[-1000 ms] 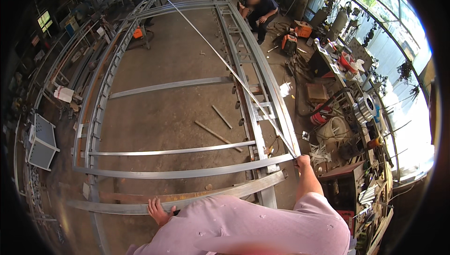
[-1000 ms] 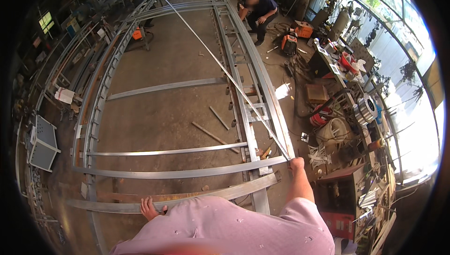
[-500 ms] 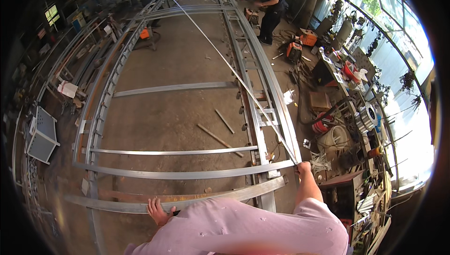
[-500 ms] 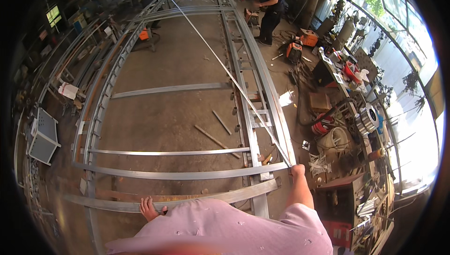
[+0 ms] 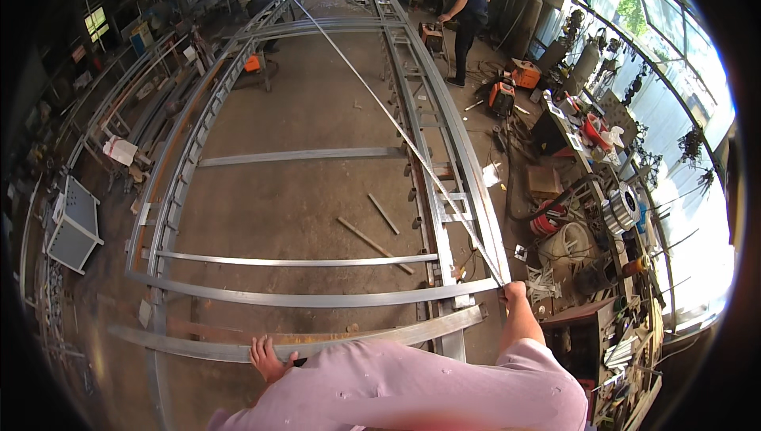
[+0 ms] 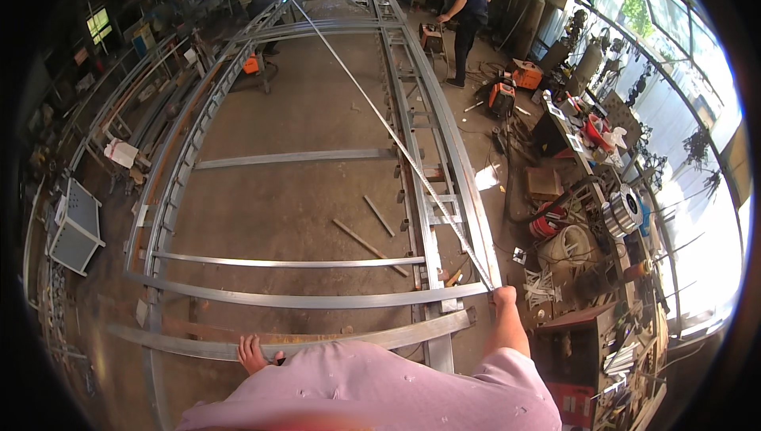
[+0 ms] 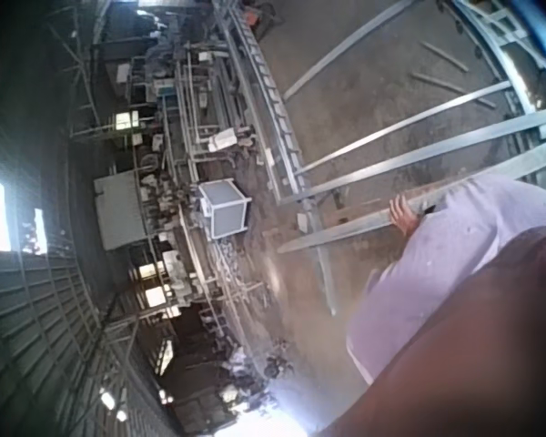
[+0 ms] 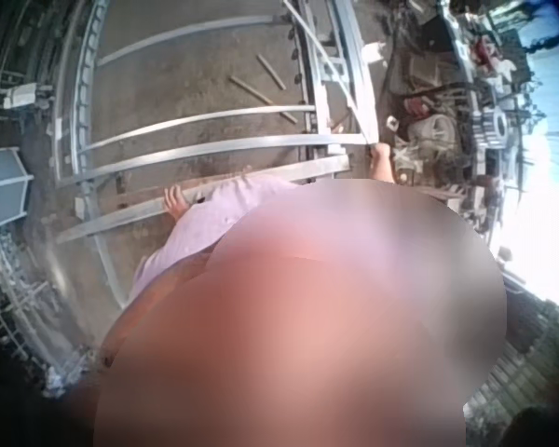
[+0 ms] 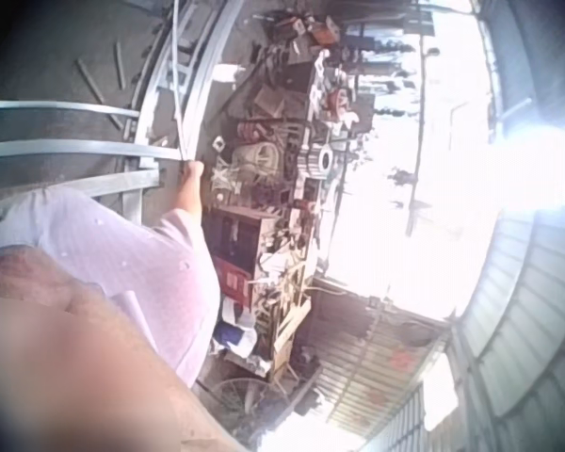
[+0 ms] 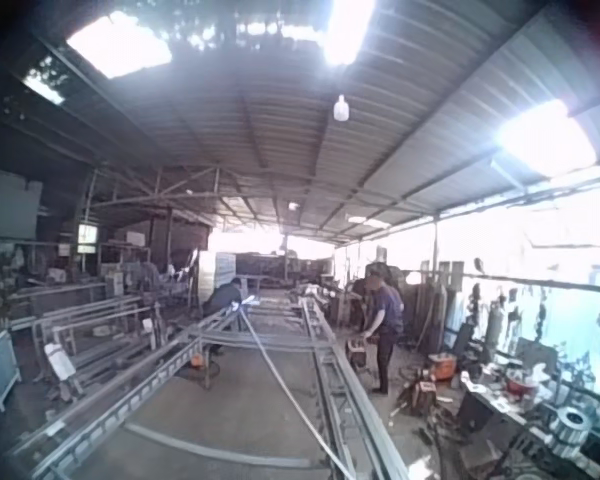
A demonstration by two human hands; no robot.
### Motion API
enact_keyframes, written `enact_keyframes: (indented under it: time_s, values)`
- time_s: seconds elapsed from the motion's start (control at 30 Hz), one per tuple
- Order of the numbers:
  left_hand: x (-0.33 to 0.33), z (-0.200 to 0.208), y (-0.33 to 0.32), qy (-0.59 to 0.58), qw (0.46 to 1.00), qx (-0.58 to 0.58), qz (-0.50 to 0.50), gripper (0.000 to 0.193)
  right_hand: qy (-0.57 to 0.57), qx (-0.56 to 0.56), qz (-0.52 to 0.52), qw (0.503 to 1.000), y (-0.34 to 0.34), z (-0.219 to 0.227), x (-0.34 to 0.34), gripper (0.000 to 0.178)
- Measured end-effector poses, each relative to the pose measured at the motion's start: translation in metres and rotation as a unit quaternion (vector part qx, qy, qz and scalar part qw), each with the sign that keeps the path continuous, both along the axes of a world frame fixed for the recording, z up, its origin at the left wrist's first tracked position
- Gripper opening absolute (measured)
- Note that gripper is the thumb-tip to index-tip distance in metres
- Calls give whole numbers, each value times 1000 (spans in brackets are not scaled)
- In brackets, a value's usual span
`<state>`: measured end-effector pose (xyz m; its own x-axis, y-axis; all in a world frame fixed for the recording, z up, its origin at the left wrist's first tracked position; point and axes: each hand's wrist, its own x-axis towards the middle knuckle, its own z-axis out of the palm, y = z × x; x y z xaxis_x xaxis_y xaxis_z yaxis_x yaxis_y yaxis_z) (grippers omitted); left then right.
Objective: The person uses a tape measure to measure the length and diagonal of a large metal frame structure. They repeatedly extend and retract the tape measure across different sections of the frame.
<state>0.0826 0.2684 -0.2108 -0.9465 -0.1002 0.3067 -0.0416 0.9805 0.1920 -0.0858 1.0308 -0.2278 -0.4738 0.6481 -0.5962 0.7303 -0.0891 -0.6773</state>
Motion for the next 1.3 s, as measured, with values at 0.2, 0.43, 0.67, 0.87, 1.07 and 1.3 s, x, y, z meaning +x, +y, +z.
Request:
enact_keyframes:
  time_s: [0.2,0.43,0.67,0.87,1.07,1.3]
  values:
    - [8,1,2,24,999,11,27,92,10,-24,-1,1000,-14,13,-10,14]
    - [5,-2,3,-13,999,23,26,94,16,-44,-3,999,1,3,-3,16]
    - [2,10,11,29,999,22,30,91,-12,-17,1,1000,-4,9,-4,15]
    - [8,-8,3,-1,998,37,42,97,28,-8,-23,999,-8,12,-5,18]
    - [6,-10,5,4,998,33,49,96,38,-15,-23,999,-10,16,-4,21]
    - [7,-12,3,9,998,35,49,97,16,-10,-32,999,-13,18,-7,15]
